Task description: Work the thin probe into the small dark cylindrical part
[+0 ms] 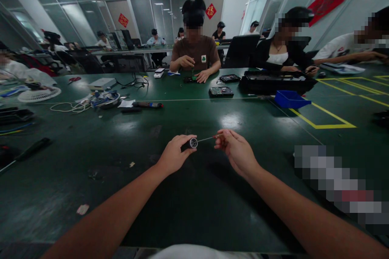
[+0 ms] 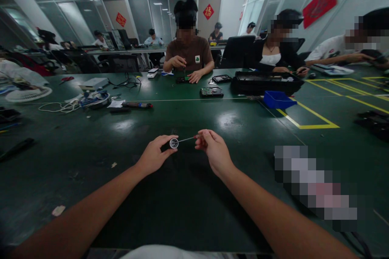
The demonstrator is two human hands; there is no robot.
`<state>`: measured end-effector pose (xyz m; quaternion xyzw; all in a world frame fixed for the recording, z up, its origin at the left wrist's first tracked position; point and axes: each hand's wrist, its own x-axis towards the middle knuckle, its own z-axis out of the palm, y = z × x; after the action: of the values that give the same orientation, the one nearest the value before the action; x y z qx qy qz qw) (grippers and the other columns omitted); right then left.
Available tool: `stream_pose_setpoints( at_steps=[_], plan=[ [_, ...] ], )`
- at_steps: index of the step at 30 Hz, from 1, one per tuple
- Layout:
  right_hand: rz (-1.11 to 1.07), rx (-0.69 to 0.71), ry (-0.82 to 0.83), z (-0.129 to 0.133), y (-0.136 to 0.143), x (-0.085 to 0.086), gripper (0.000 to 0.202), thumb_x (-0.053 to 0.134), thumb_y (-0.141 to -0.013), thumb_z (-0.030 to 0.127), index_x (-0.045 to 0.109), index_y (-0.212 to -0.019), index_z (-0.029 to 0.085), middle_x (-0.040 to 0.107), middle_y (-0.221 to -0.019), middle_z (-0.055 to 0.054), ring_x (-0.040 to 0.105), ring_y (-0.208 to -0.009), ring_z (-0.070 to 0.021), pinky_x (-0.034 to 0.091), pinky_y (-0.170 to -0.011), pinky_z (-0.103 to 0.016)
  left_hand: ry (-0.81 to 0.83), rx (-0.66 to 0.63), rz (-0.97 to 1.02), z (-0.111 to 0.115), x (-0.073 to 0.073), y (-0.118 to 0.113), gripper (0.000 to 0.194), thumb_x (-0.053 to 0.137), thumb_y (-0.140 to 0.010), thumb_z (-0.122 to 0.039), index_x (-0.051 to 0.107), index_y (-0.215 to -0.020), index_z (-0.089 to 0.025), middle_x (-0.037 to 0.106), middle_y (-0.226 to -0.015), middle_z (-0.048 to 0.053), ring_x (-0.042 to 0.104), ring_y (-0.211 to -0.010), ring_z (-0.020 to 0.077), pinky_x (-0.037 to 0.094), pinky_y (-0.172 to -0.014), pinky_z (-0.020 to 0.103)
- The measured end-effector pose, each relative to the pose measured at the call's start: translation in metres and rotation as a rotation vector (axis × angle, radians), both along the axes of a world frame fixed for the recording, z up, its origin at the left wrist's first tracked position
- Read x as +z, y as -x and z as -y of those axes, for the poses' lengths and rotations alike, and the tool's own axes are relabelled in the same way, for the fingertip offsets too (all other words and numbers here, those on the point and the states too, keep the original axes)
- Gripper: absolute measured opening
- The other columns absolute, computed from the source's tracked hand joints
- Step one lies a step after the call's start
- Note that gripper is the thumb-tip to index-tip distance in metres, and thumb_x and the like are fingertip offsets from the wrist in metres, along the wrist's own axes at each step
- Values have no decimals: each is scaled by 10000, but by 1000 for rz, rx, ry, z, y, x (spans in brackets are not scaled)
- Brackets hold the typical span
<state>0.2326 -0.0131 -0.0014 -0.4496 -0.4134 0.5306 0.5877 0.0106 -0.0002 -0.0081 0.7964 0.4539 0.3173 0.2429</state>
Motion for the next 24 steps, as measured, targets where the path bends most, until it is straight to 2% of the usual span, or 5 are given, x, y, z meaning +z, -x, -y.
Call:
stream_pose_setpoints(
  at_steps=[3,5,11,20,24],
  plan=[
    [-75,63,64,0,1,0,314,670,-842,515,647,-845,202,595,-657,2,546,-562,-153,530,-605,-345,0,-5,4,0,1,0,393,688,-892,-187,645,-1275,-263,690,-1225,42,596,-1171,236,449,-1044,423],
    [-60,42,32,1,1,0,304,667,-849,509,650,-855,205,607,-672,-2,556,-579,-154,528,-609,-338,3,-4,-1,0,1,-1,388,690,-892,-192,644,-1272,-257,695,-1209,42,600,-1155,235,453,-1033,416],
    [138,-122,-141,2,1,-2,314,616,-895,526,652,-927,216,665,-778,-22,619,-690,-169,544,-653,-332,3,0,-4,0,0,0,405,692,-898,-201,628,-1293,-259,694,-1206,35,595,-1151,230,446,-1029,409],
    [363,-132,-263,13,4,9,261,550,-952,455,634,-947,208,669,-740,-20,618,-659,-168,508,-643,-322,4,1,-30,1,3,-1,417,695,-897,-208,626,-1307,-250,698,-1196,44,602,-1141,235,459,-1020,411],
    [472,-134,-257,16,2,15,285,601,-918,471,669,-892,195,645,-668,-12,589,-603,-161,467,-579,-300,-18,0,-27,0,0,0,425,718,-879,-196,638,-1292,-250,701,-1196,42,603,-1137,234,459,-1020,407]
  ],
)
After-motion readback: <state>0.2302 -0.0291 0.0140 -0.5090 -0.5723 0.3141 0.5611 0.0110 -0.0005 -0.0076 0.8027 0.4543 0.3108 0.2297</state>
